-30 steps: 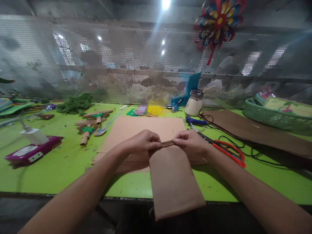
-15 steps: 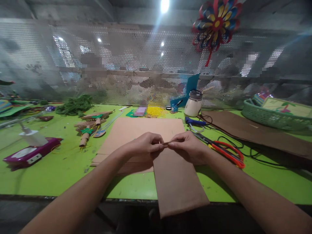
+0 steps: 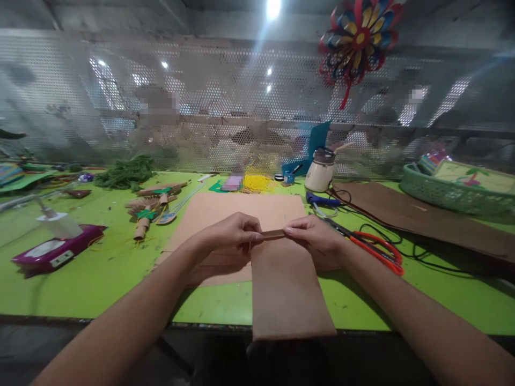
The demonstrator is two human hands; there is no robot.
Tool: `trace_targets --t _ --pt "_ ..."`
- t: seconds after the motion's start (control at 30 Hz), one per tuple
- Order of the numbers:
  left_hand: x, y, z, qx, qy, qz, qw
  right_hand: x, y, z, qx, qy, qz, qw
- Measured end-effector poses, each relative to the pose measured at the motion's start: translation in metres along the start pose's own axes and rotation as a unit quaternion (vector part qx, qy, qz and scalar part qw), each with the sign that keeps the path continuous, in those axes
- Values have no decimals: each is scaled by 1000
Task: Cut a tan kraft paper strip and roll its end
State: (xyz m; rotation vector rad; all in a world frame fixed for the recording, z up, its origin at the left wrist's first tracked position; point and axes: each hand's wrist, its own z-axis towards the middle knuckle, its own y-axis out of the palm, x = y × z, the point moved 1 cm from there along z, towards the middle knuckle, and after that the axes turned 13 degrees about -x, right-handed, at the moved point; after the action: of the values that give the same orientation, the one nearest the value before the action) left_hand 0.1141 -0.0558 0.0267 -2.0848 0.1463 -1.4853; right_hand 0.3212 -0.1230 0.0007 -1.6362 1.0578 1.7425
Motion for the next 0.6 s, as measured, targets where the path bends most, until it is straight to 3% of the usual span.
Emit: trace_targets --t 0.2,0.37,0.6 --pt "-6 -3 0 5 -8 -17 1000 -2 -16 3 -12 -9 -93 996" --pt "-5 -3 0 8 24 -19 1000 -4 -15 4 2 -42 -143 989" --pt "-2 -3 -6 0 32 -94 995 -15 -16 -3 15 -51 -95 994"
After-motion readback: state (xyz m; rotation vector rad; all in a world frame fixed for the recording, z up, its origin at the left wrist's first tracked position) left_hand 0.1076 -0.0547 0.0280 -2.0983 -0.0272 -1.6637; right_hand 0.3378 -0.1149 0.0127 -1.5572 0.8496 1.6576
